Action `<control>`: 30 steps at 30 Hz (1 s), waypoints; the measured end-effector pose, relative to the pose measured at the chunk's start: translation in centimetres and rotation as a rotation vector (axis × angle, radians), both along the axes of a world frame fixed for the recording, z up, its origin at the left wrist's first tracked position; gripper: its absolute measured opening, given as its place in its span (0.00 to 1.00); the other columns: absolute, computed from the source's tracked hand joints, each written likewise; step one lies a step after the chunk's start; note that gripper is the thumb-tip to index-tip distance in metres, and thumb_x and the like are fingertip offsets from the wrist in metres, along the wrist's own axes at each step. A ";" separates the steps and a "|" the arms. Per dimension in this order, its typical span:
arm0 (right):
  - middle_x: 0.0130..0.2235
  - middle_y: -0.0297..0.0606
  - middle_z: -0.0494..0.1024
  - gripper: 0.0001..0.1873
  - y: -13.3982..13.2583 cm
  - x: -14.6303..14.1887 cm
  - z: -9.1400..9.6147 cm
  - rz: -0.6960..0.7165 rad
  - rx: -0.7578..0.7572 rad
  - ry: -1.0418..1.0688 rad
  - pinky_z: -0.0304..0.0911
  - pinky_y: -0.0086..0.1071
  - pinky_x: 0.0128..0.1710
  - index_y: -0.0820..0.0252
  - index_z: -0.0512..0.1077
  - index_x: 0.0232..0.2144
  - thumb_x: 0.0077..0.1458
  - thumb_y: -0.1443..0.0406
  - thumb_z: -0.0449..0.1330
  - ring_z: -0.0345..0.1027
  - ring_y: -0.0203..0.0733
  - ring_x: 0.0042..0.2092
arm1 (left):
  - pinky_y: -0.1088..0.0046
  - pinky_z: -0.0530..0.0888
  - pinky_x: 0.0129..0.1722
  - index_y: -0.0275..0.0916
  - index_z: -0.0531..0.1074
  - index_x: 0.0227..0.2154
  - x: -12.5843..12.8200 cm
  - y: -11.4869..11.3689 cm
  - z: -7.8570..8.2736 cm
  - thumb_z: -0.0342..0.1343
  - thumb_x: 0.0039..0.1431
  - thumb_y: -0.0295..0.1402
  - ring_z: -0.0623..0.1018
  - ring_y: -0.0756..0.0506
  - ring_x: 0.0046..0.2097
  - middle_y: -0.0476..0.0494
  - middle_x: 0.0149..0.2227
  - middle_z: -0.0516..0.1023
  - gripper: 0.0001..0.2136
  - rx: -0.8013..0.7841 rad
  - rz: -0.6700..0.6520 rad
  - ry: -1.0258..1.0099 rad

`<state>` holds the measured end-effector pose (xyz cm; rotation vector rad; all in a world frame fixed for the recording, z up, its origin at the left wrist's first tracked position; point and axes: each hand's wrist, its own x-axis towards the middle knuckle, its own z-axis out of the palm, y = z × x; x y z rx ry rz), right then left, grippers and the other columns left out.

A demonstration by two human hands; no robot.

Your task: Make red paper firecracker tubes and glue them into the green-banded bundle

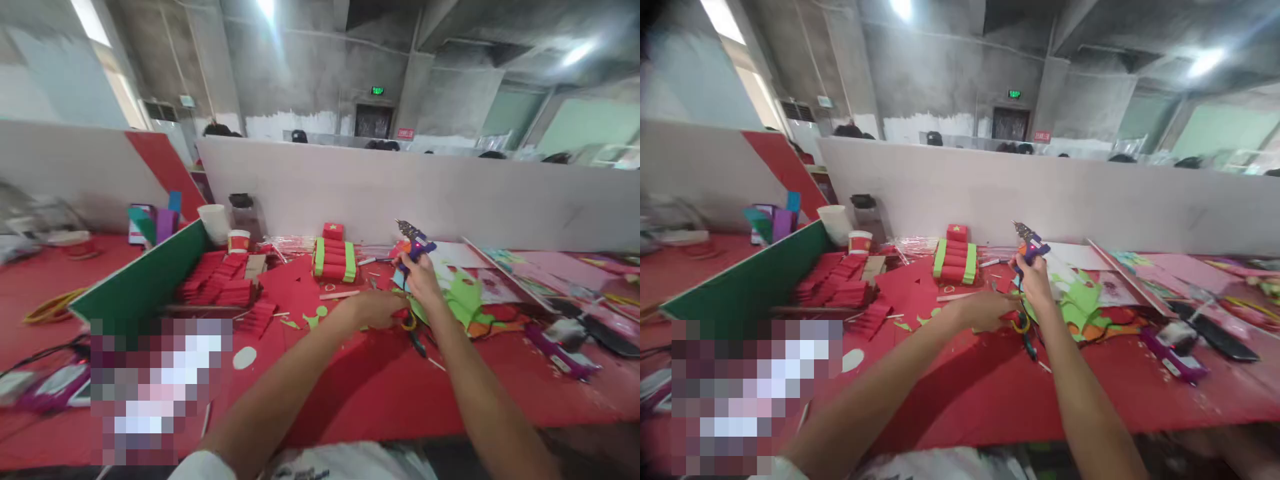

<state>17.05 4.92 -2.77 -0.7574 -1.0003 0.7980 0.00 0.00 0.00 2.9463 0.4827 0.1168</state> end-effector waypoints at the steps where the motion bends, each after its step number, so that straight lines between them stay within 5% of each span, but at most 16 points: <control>1: 0.29 0.26 0.71 0.17 0.0 0.0 0.1 0.018 0.004 0.019 0.67 0.30 0.37 0.57 0.68 0.32 0.43 0.60 0.72 0.66 0.32 0.29 | 0.71 0.70 0.35 0.38 0.71 0.48 -1.1 0.1 0.3 0.52 0.57 0.31 0.79 0.40 0.42 0.38 0.45 0.79 0.15 -0.016 0.043 0.012; 9: 0.35 0.31 0.74 0.14 -1.6 -2.2 0.7 0.387 -0.041 0.091 0.70 0.37 0.43 0.54 0.70 0.34 0.45 0.64 0.70 0.69 0.36 0.35 | 0.75 0.65 0.29 0.39 0.75 0.36 -8.6 2.3 0.6 0.54 0.57 0.38 0.74 0.47 0.32 0.45 0.34 0.79 0.10 -0.170 0.365 -0.346; 15: 0.35 0.33 0.75 0.15 -3.4 -3.7 0.5 0.534 -0.089 -0.035 0.70 0.37 0.42 0.55 0.72 0.34 0.45 0.59 0.71 0.70 0.38 0.35 | 0.76 0.61 0.25 0.36 0.73 0.28 -10.5 3.9 -0.8 0.55 0.57 0.46 0.66 0.51 0.25 0.52 0.21 0.68 0.16 -0.275 0.505 -0.580; 19: 0.31 0.33 0.74 0.16 -4.4 -3.7 0.9 0.633 -0.081 -0.148 0.68 0.36 0.37 0.56 0.72 0.32 0.44 0.59 0.73 0.69 0.38 0.33 | 0.77 0.62 0.28 0.37 0.72 0.29 -10.9 4.0 -1.0 0.57 0.56 0.47 0.65 0.52 0.27 0.53 0.23 0.68 0.16 -0.291 0.486 -0.672; 24: 0.22 0.28 0.62 0.17 -4.7 -4.1 1.2 0.620 -0.124 -0.157 0.62 0.33 0.29 0.57 0.67 0.25 0.48 0.56 0.70 0.57 0.34 0.24 | 0.76 0.66 0.32 0.36 0.73 0.34 -11.2 4.0 -1.1 0.60 0.54 0.46 0.68 0.51 0.29 0.50 0.28 0.71 0.16 -0.418 0.446 -0.750; 30: 0.21 0.27 0.62 0.18 -4.5 -4.8 1.0 0.482 -0.108 -0.306 0.59 0.32 0.27 0.57 0.71 0.30 0.52 0.50 0.65 0.56 0.35 0.23 | 0.75 0.68 0.35 0.35 0.74 0.29 -11.4 4.1 -0.9 0.59 0.55 0.47 0.71 0.50 0.32 0.48 0.29 0.75 0.17 -0.438 0.402 -0.745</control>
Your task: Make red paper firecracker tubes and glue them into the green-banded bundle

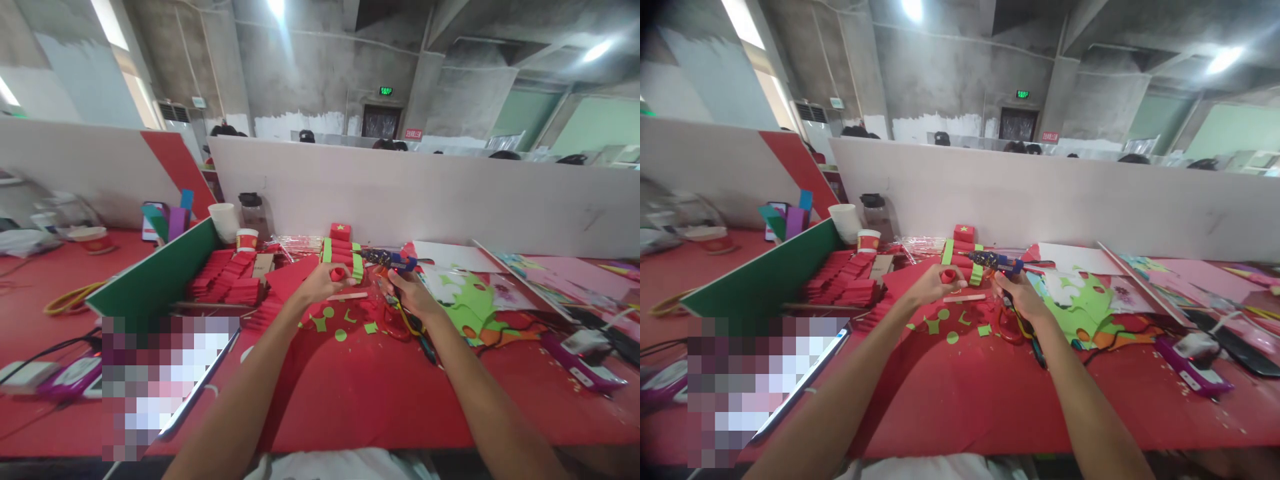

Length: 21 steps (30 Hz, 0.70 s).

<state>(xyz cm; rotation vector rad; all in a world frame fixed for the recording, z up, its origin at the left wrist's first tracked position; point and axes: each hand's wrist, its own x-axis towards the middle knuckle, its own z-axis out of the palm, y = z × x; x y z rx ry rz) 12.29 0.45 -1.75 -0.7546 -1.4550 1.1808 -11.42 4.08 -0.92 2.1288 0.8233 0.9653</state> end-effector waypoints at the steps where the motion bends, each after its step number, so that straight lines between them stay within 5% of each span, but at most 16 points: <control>1: 0.20 0.27 0.62 0.17 0.0 -0.3 0.0 -0.049 0.031 -0.024 0.59 0.32 0.27 0.57 0.71 0.31 0.52 0.50 0.65 0.57 0.35 0.23 | 0.75 0.68 0.34 0.35 0.73 0.28 0.1 -0.1 0.0 0.59 0.55 0.47 0.71 0.50 0.32 0.49 0.28 0.74 0.17 0.013 0.003 0.012; 7: 0.30 0.32 0.73 0.16 -0.5 -2.4 -0.3 -0.290 0.180 -0.248 0.64 0.35 0.38 0.56 0.72 0.34 0.51 0.53 0.66 0.67 0.40 0.33 | 0.77 0.65 0.30 0.36 0.72 0.30 1.7 -1.2 -0.1 0.59 0.55 0.44 0.70 0.51 0.30 0.51 0.27 0.73 0.14 0.071 -0.018 0.134; 21: 0.29 0.33 0.71 0.17 -0.9 -4.7 -0.1 -0.244 0.067 -0.248 0.70 0.35 0.32 0.54 0.72 0.36 0.45 0.54 0.69 0.67 0.41 0.31 | 0.75 0.66 0.30 0.36 0.69 0.31 3.4 -1.0 -1.7 0.59 0.51 0.35 0.73 0.47 0.32 0.46 0.30 0.73 0.08 0.164 0.049 0.170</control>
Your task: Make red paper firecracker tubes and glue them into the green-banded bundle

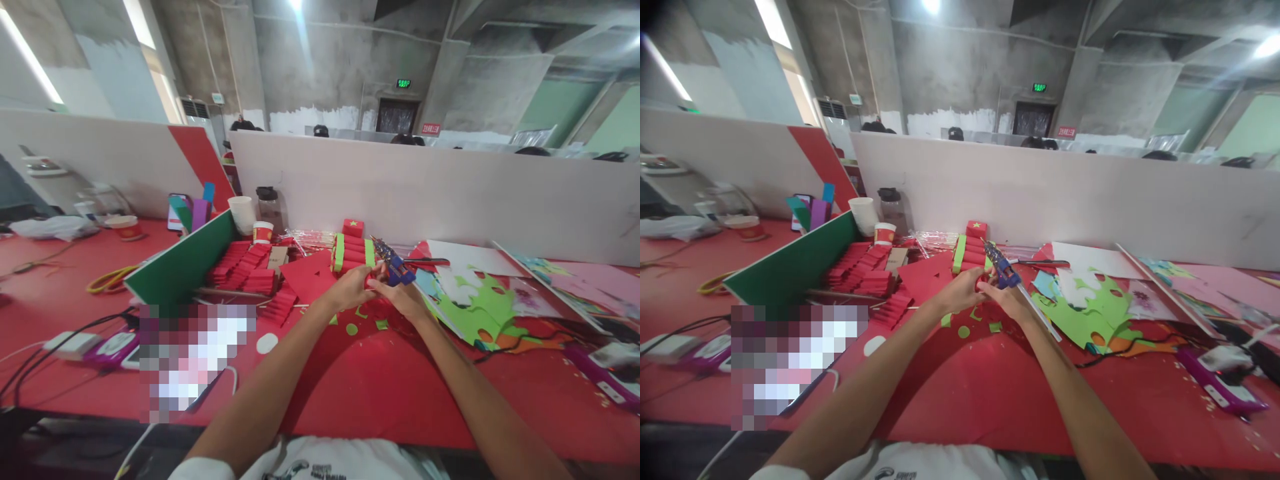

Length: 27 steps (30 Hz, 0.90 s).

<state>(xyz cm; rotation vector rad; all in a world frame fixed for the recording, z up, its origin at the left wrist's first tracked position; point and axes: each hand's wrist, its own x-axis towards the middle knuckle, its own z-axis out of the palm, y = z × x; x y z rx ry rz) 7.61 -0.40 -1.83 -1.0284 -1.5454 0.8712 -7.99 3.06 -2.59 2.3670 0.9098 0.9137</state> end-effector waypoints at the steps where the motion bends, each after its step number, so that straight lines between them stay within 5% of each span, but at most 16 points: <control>1: 0.29 0.33 0.71 0.17 0.0 -0.1 0.0 -0.006 0.010 -0.007 0.69 0.35 0.32 0.54 0.72 0.35 0.46 0.54 0.69 0.67 0.40 0.31 | 0.74 0.66 0.30 0.36 0.69 0.31 0.0 0.1 0.0 0.59 0.51 0.34 0.73 0.47 0.32 0.46 0.30 0.73 0.08 0.004 -0.002 -0.002; 13: 0.33 0.35 0.75 0.14 0.0 0.5 -0.3 0.006 0.048 -0.030 0.69 0.37 0.39 0.56 0.69 0.30 0.48 0.55 0.67 0.69 0.42 0.36 | 0.76 0.66 0.30 0.36 0.67 0.29 -0.2 0.5 0.0 0.57 0.51 0.33 0.70 0.50 0.31 0.50 0.29 0.71 0.07 -0.091 -0.093 -0.062; 22: 0.30 0.35 0.74 0.13 -1.3 1.6 2.0 0.122 0.159 -0.076 0.69 0.38 0.36 0.54 0.69 0.26 0.48 0.56 0.68 0.68 0.43 0.33 | 0.74 0.70 0.25 0.36 0.68 0.33 -1.4 -1.6 2.1 0.64 0.49 0.43 0.73 0.50 0.24 0.49 0.24 0.73 0.17 -0.612 -0.378 -0.031; 27: 0.30 0.34 0.75 0.12 -1.1 2.4 1.7 0.109 0.187 -0.133 0.70 0.37 0.38 0.54 0.70 0.26 0.48 0.57 0.68 0.69 0.43 0.33 | 0.76 0.64 0.21 0.36 0.69 0.27 -2.0 -1.6 2.6 0.66 0.46 0.46 0.68 0.53 0.22 0.51 0.21 0.70 0.18 -0.582 -0.353 0.003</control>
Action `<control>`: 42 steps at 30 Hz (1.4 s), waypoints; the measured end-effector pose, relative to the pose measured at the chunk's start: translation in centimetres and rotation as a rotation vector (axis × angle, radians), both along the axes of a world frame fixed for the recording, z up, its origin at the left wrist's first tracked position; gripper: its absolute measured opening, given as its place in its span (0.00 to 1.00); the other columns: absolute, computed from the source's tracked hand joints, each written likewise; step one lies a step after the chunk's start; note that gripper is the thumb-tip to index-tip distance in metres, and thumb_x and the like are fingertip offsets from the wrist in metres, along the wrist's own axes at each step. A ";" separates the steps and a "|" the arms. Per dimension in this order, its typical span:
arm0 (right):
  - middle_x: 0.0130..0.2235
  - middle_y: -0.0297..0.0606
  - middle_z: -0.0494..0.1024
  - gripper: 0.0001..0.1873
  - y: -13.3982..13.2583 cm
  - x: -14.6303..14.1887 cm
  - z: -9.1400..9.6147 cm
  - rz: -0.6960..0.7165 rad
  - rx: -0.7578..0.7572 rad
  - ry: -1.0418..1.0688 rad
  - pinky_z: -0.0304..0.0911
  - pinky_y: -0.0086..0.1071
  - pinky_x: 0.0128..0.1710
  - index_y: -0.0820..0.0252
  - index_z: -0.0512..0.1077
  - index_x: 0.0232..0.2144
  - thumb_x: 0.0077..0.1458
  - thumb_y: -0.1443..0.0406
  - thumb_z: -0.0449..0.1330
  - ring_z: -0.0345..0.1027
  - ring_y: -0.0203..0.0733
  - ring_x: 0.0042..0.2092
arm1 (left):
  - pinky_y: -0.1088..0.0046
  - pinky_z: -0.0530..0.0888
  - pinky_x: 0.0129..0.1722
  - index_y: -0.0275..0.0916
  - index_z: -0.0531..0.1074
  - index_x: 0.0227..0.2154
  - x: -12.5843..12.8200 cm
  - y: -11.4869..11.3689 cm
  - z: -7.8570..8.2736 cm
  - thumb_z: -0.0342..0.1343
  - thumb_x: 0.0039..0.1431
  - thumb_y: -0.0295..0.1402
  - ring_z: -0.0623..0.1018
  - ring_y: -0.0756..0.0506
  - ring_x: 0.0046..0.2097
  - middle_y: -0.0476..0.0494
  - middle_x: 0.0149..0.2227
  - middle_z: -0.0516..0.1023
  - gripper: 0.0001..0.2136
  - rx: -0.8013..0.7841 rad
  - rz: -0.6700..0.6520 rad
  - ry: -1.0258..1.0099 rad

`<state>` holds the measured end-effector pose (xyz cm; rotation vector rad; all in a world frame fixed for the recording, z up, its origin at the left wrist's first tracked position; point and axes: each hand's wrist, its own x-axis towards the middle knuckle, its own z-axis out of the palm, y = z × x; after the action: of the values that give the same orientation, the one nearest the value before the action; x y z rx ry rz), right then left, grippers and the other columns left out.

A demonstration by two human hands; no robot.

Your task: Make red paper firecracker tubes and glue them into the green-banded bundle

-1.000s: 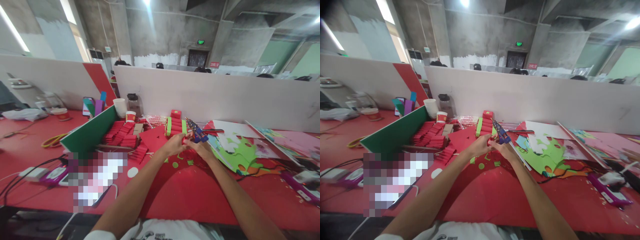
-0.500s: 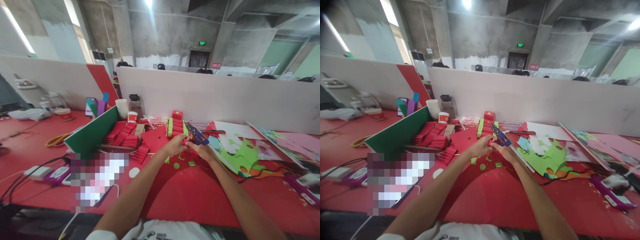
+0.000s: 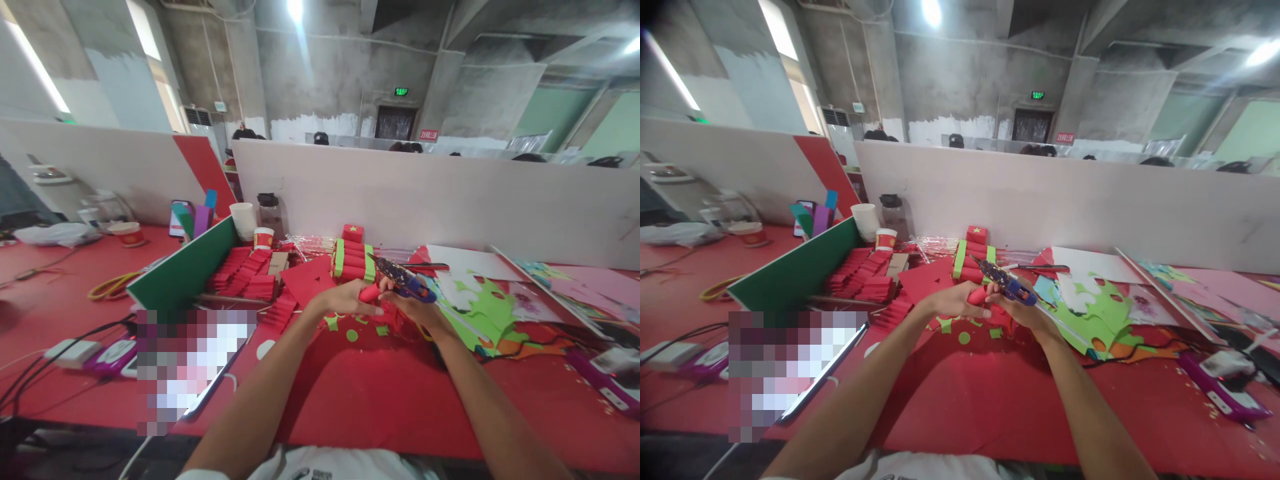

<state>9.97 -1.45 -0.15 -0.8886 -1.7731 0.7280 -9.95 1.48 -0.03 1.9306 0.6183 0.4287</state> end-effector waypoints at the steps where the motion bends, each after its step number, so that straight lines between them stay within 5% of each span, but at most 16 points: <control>1: 0.29 0.34 0.75 0.12 0.0 0.0 0.0 -0.014 0.006 -0.016 0.70 0.37 0.38 0.54 0.70 0.26 0.48 0.56 0.68 0.69 0.42 0.33 | 0.76 0.63 0.21 0.36 0.69 0.25 -0.1 0.1 0.0 0.66 0.46 0.46 0.66 0.53 0.22 0.52 0.21 0.69 0.18 0.028 0.015 -0.006; 8: 0.30 0.35 0.76 0.14 -0.3 -0.2 -0.2 -0.094 0.037 0.037 0.67 0.37 0.39 0.54 0.71 0.29 0.49 0.54 0.68 0.70 0.44 0.35 | 0.76 0.59 0.22 0.36 0.67 0.22 0.0 0.4 -0.4 0.62 0.50 0.48 0.61 0.54 0.23 0.53 0.21 0.63 0.19 0.148 0.071 -0.011; 14: 0.22 0.34 0.69 0.27 1.2 1.1 -1.3 0.060 -0.055 0.307 0.55 0.32 0.20 0.54 0.73 0.34 0.55 0.39 0.55 0.57 0.36 0.21 | 0.77 0.61 0.26 0.36 0.69 0.25 -0.3 1.2 -0.6 0.57 0.54 0.49 0.62 0.53 0.27 0.53 0.24 0.65 0.18 0.418 0.414 -0.100; 20: 0.20 0.33 0.66 0.30 1.0 2.8 -0.9 0.104 -0.112 0.280 0.47 0.30 0.15 0.57 0.74 0.31 0.54 0.38 0.54 0.53 0.32 0.16 | 0.77 0.62 0.29 0.36 0.69 0.26 -1.5 2.1 -0.9 0.55 0.57 0.49 0.65 0.52 0.27 0.52 0.23 0.67 0.19 0.572 0.644 -0.113; 26: 0.24 0.34 0.71 0.24 -0.1 2.7 -0.1 0.023 -0.049 0.127 0.55 0.30 0.17 0.59 0.75 0.29 0.57 0.45 0.58 0.59 0.33 0.17 | 0.77 0.61 0.30 0.38 0.69 0.26 -2.1 2.6 -1.5 0.56 0.58 0.47 0.65 0.52 0.26 0.52 0.23 0.68 0.16 0.719 0.633 -0.055; 42: 0.16 0.30 0.66 0.23 0.4 2.5 -1.2 -0.113 -0.097 -0.053 0.57 0.29 0.19 0.59 0.69 0.25 0.58 0.46 0.58 0.60 0.34 0.17 | 0.76 0.59 0.28 0.40 0.72 0.30 -2.3 2.9 -1.8 0.55 0.60 0.46 0.71 0.49 0.27 0.48 0.25 0.74 0.14 0.828 0.565 0.072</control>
<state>12.51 -1.05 -1.31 -1.0733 -1.7301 0.7282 -12.22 4.38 -1.79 2.5300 1.1695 1.1065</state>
